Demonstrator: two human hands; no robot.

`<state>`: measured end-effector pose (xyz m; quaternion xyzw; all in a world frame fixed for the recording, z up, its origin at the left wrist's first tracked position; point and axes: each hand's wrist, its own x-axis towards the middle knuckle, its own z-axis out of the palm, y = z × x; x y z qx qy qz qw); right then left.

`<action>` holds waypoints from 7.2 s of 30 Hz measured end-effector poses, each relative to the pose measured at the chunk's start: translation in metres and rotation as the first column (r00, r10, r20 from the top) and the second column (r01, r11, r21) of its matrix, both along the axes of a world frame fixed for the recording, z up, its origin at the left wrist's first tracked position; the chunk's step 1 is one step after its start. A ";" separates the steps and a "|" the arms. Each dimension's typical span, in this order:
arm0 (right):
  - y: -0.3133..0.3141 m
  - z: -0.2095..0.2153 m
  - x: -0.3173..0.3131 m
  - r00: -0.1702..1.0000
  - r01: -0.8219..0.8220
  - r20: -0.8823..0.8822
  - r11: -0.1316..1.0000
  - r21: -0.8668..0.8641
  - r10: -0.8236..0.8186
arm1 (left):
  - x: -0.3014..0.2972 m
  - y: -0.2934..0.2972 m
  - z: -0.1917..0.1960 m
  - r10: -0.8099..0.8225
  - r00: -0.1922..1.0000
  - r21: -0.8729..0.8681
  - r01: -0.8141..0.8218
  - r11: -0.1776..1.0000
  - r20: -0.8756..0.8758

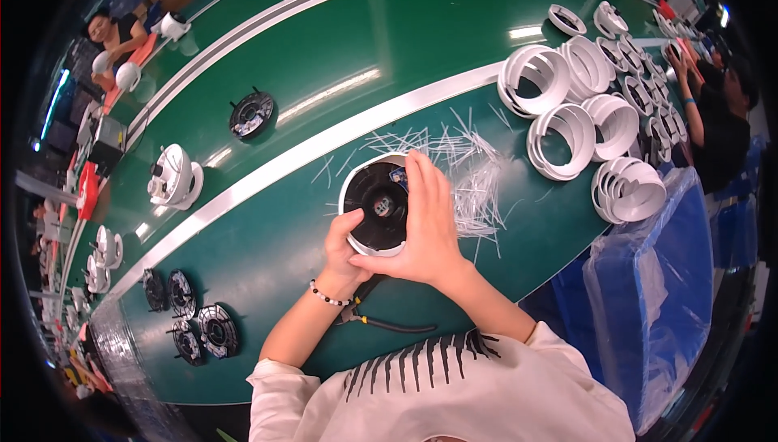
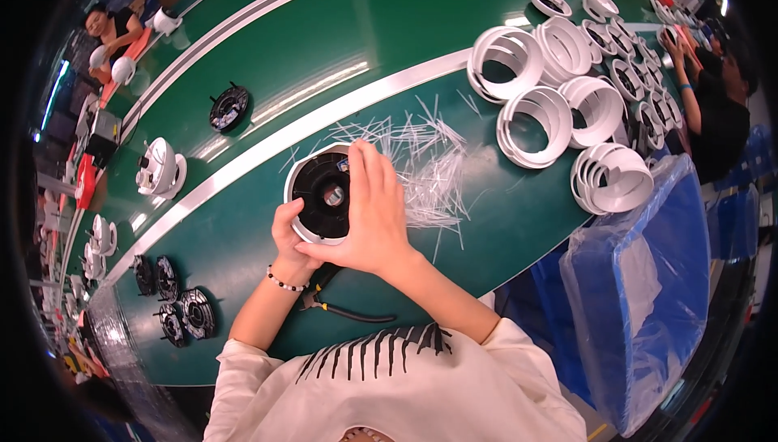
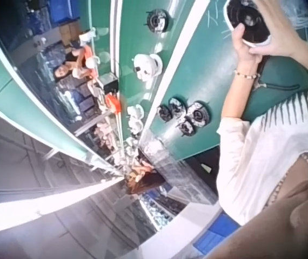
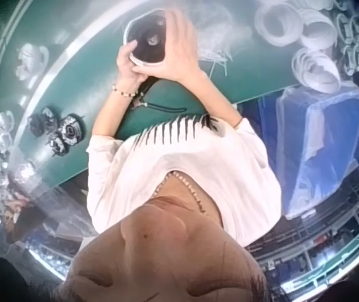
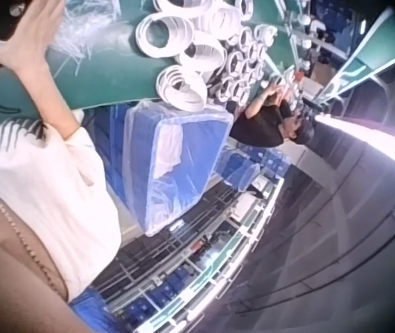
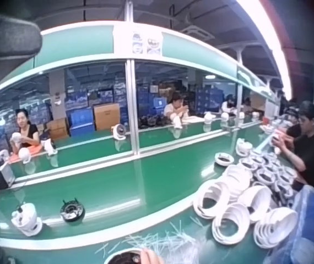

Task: Assembling security camera components on a production line using pliers.

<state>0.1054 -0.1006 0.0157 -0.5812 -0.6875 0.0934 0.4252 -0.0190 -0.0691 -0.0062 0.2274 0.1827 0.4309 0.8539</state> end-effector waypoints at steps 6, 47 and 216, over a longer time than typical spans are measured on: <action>0.007 -0.008 0.015 0.996 0.070 0.036 0.962 0.262 -0.082 | 0.031 0.015 0.010 0.146 0.989 -0.060 -0.143 0.988 0.037; -0.021 0.050 0.062 0.986 -0.052 -0.160 0.996 -0.073 0.040 | -0.062 0.282 -0.024 0.585 -0.176 0.578 0.098 0.811 -0.792; 0.200 0.103 -0.114 0.683 -0.253 0.715 0.967 0.039 0.151 | -0.207 0.100 0.057 0.973 0.115 0.980 0.019 0.200 -0.201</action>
